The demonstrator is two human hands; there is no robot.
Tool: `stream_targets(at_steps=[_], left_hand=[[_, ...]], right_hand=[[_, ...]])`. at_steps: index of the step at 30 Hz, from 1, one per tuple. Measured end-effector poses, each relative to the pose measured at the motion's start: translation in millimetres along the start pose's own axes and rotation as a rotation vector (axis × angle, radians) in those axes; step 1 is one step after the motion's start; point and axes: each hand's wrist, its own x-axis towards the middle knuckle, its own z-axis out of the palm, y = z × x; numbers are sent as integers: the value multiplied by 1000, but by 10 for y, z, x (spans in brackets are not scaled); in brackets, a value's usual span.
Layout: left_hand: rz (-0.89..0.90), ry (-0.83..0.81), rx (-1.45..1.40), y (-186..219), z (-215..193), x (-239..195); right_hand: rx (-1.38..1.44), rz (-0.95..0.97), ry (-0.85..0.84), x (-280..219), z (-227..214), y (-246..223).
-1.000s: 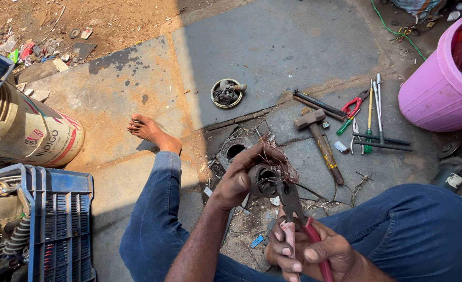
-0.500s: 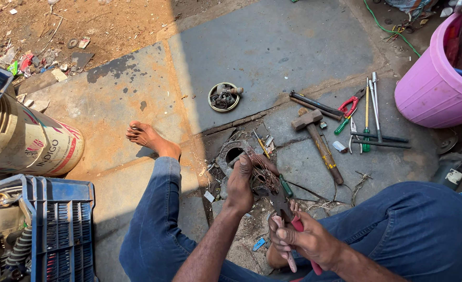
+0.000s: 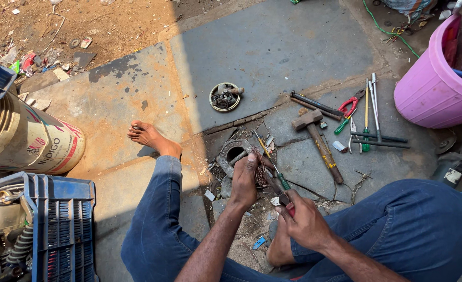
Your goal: The person sits on the floor and uses pliers to pull and separate copper wire strands from a cylindrical metal component. The person repeatedly pulls the wire, rotates the component, and continues extracting the copper strands.
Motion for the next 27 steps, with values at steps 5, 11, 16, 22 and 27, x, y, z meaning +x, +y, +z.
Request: stream_targets(at_steps=[5,11,16,22,27], left_hand=[[68,-118,-181,83,-76,-52],[91,-135,-390,41,-82,-62],[-32,-89,-543,-468,-100,1],[-178,281,-431,-1193,-425,94],[-312,236,-414,-611,-702,377]], right_hand=[[161,3,-297,-125,-173,-22],[1101,121,-741,-248,-220,-81],[1386,147,-820,-275,-275,-389],[795,-517,-427,-549,-1139,-1031],[521,-66,-236,272,-1457,-684]])
